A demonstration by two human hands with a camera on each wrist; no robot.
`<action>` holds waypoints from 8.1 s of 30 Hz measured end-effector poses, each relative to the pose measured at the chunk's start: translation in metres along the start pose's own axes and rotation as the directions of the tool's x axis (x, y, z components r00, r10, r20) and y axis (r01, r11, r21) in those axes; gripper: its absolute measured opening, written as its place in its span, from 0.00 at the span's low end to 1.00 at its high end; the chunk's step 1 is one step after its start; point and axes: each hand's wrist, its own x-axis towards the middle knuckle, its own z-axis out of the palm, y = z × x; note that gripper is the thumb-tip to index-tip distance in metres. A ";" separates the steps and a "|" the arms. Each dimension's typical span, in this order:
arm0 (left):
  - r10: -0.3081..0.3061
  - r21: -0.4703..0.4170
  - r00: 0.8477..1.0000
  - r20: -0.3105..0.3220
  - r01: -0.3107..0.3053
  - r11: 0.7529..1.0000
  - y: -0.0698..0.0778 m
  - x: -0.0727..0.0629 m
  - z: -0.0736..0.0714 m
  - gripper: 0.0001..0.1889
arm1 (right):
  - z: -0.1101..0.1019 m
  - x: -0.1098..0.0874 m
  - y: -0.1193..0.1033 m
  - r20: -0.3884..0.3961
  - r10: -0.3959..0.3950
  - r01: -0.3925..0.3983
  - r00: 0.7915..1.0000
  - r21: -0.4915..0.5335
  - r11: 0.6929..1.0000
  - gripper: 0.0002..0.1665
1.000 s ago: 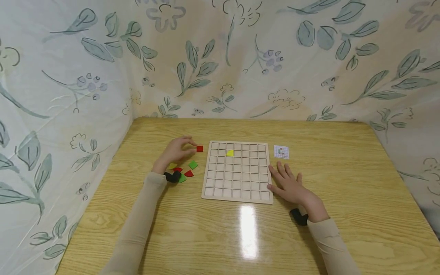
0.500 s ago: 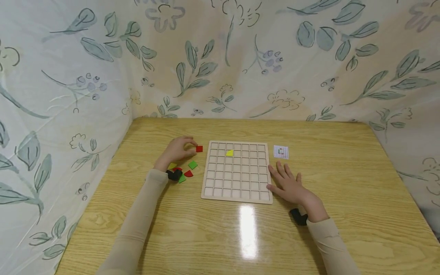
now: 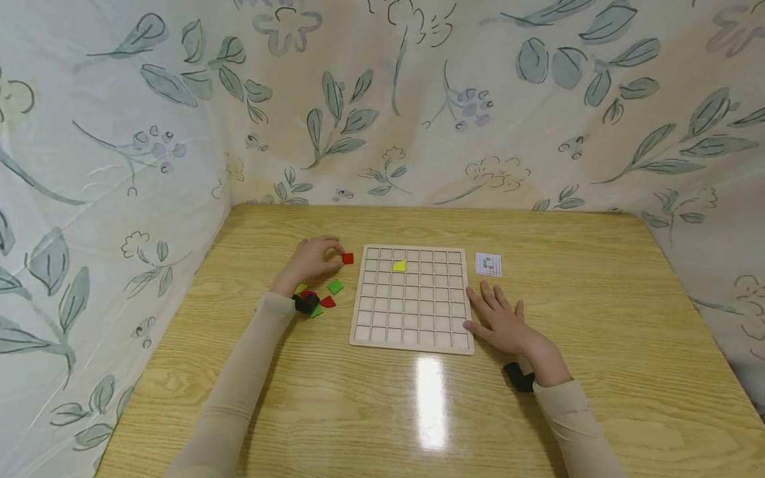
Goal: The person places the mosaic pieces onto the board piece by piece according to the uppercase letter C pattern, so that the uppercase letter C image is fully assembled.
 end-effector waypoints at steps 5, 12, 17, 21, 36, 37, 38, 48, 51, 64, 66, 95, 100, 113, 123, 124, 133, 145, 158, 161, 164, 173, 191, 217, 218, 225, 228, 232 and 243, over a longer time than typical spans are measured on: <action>0.000 0.013 1.000 -0.003 0.001 1.000 0.003 0.000 -0.001 0.13 | 0.001 0.000 0.000 0.002 0.001 -0.001 1.000 0.003 1.000 0.43; 0.014 0.044 1.000 -0.014 -0.014 0.999 0.004 -0.001 -0.003 0.13 | 0.001 0.000 0.000 0.003 -0.006 0.006 1.000 0.006 1.000 0.43; 0.014 0.026 1.000 -0.010 -0.014 1.000 0.001 0.001 -0.002 0.12 | 0.001 0.000 -0.001 0.004 -0.008 0.008 1.000 0.005 1.000 0.43; 0.026 0.014 1.000 -0.009 -0.026 1.000 0.000 0.001 -0.001 0.12 | 0.000 0.000 -0.001 0.005 -0.008 0.008 1.000 0.006 1.000 0.43; 0.062 -0.008 0.998 -0.012 -0.062 0.998 0.012 0.003 -0.004 0.13 | 0.001 0.000 0.001 0.005 -0.008 0.008 1.000 0.005 1.000 0.43; 0.069 -0.010 0.998 -0.013 -0.069 0.998 0.014 0.003 -0.004 0.13 | 0.001 0.000 0.001 0.004 -0.008 0.008 1.000 0.005 1.000 0.43; 0.075 -0.011 0.997 -0.013 -0.075 0.997 0.015 0.003 -0.004 0.13 | 0.001 0.000 0.001 0.004 -0.009 0.009 1.000 0.004 1.000 0.43; 0.121 -0.048 0.992 -0.022 -0.122 0.991 0.031 0.007 -0.002 0.11 | 0.001 0.000 0.000 -0.003 0.000 0.000 1.000 -0.008 1.000 0.43; 0.125 -0.045 0.992 -0.017 -0.125 0.991 0.037 0.009 0.001 0.11 | 0.002 0.000 0.000 -0.006 -0.002 0.001 1.000 -0.020 1.000 0.43; 0.188 -0.001 0.982 0.029 -0.188 0.982 0.063 0.017 0.011 0.11 | 0.004 -0.002 0.000 -0.008 -0.008 0.008 1.000 0.007 1.000 0.42; 0.198 -0.002 0.980 0.033 -0.198 0.980 0.067 0.019 0.013 0.10 | 0.004 -0.002 0.000 -0.009 -0.005 0.005 1.000 0.005 1.000 0.43; 0.264 -0.002 0.961 0.082 -0.264 0.964 0.101 0.037 0.031 0.11 | 0.005 -0.005 -0.001 -0.007 -0.003 0.003 1.000 0.005 1.000 0.43; 0.249 -0.001 0.964 0.098 -0.250 0.968 0.102 0.041 0.033 0.12 | 0.004 -0.004 -0.002 -0.005 -0.001 0.001 1.000 -0.001 1.000 0.43; 0.216 -0.009 0.971 0.098 -0.216 0.976 0.106 0.042 0.029 0.11 | 0.002 -0.001 -0.005 -0.014 -0.009 0.009 1.000 -0.011 1.000 0.43; 0.220 -0.039 0.970 0.107 -0.217 0.975 0.105 0.040 0.028 0.11 | 0.003 0.000 -0.006 -0.027 -0.010 0.009 1.000 -0.023 1.000 0.43; 0.218 -0.038 0.970 0.110 -0.215 0.976 0.104 0.040 0.028 0.11 | 0.004 0.000 -0.007 -0.029 -0.010 0.010 1.000 -0.025 1.000 0.43; 0.222 -0.020 0.968 0.116 -0.221 0.975 0.103 0.038 0.038 0.13 | 0.009 -0.005 -0.004 -0.036 -0.022 0.022 0.999 -0.012 1.000 0.42; 0.240 -0.025 0.968 0.079 -0.239 0.971 0.102 0.031 0.034 0.16 | 0.010 -0.007 -0.002 -0.040 -0.023 0.022 0.999 -0.014 1.000 0.42; 0.200 -0.123 0.980 0.016 -0.196 0.973 0.090 0.012 0.020 0.15 | 0.006 -0.007 -0.003 -0.028 -0.010 0.010 1.000 -0.020 1.000 0.42; 0.204 -0.124 0.979 0.001 -0.203 0.971 0.085 0.007 0.019 0.16 | 0.007 -0.007 -0.003 -0.028 -0.010 0.009 1.000 -0.015 1.000 0.42; 0.218 -0.129 0.976 -0.024 -0.219 0.967 0.079 0.001 0.017 0.16 | 0.007 -0.008 -0.003 -0.025 -0.010 0.010 1.000 -0.013 1.000 0.42; 0.204 -0.118 0.976 -0.079 -0.213 0.970 0.068 -0.018 0.006 0.14 | 0.007 -0.007 -0.003 -0.027 -0.009 0.008 1.000 -0.017 1.000 0.42; 0.194 -0.113 0.970 -0.147 -0.211 0.971 0.030 -0.057 -0.004 0.14 | 0.007 -0.007 -0.001 -0.032 -0.011 0.011 0.999 -0.025 1.000 0.42; 0.098 -0.165 0.984 -0.149 -0.122 0.979 -0.042 -0.100 -0.007 0.14 | 0.006 -0.007 -0.002 -0.027 -0.013 0.012 1.000 -0.016 1.000 0.42; 0.096 -0.175 0.985 -0.144 -0.121 0.977 -0.044 -0.101 -0.008 0.15 | 0.006 -0.007 -0.002 -0.027 -0.013 0.013 1.000 -0.015 1.000 0.42; 0.057 -0.234 0.994 -0.092 -0.078 0.969 -0.053 -0.108 -0.013 0.18 | 0.005 -0.007 -0.003 -0.026 -0.014 0.013 1.000 -0.014 1.000 0.42; 0.043 -0.240 0.996 -0.073 -0.060 0.969 -0.054 -0.109 -0.013 0.18 | 0.005 -0.007 -0.003 -0.025 -0.013 0.012 1.000 -0.016 1.000 0.42; 0.038 -0.240 0.997 -0.066 -0.053 0.969 -0.054 -0.109 -0.013 0.19 | 0.003 -0.006 -0.003 -0.026 -0.012 0.011 1.000 -0.023 1.000 0.42; 0.036 -0.201 0.997 -0.070 -0.049 0.978 -0.054 -0.107 -0.011 0.15 | 0.001 -0.007 -0.005 -0.019 -0.004 0.004 1.000 -0.016 1.000 0.42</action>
